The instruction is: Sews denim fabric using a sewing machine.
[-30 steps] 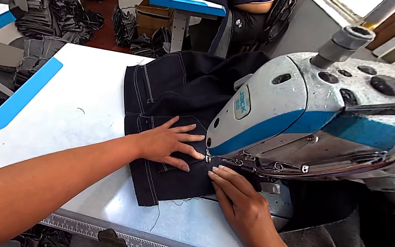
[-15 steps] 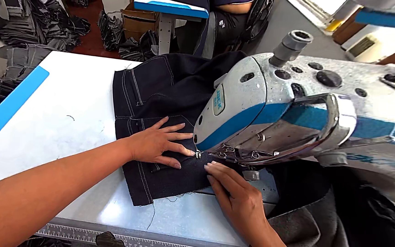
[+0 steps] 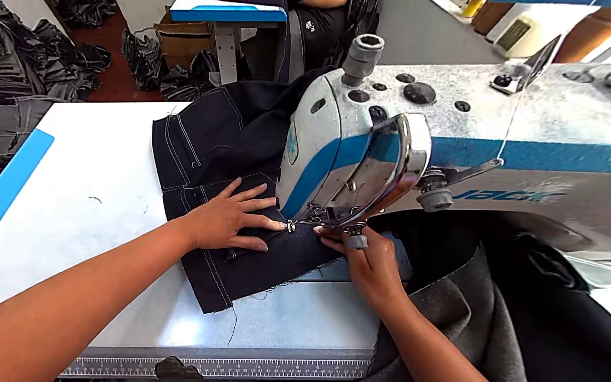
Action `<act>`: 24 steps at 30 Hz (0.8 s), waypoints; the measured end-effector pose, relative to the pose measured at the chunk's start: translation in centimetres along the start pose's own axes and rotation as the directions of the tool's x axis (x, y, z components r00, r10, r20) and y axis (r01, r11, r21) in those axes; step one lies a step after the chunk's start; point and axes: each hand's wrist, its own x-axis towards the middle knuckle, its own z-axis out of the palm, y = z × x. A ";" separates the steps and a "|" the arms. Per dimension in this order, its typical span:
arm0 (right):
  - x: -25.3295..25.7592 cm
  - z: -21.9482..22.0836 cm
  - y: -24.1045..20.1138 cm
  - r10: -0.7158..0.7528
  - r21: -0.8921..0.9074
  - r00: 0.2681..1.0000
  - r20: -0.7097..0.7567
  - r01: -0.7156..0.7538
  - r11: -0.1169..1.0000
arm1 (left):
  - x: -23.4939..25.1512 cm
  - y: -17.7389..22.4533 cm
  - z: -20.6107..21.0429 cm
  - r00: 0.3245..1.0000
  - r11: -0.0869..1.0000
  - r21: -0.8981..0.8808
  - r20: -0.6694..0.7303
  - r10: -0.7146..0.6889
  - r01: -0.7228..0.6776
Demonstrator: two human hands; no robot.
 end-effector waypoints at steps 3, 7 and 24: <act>-0.3 -1.5 -0.6 -0.102 -0.053 0.994 0.039 0.104 0.993 | 0.0 0.0 0.0 1.000 1.000 0.012 0.008 -0.003 0.003; -3.0 -5.3 -1.3 -0.371 -0.338 0.929 -0.013 0.345 0.876 | 0.0 0.1 0.1 1.000 1.000 0.021 0.004 -0.017 0.017; 3.6 -5.9 5.2 -0.007 -0.406 0.972 0.234 0.105 0.908 | -0.7 9.0 1.4 0.864 0.862 0.065 -0.006 -0.504 0.504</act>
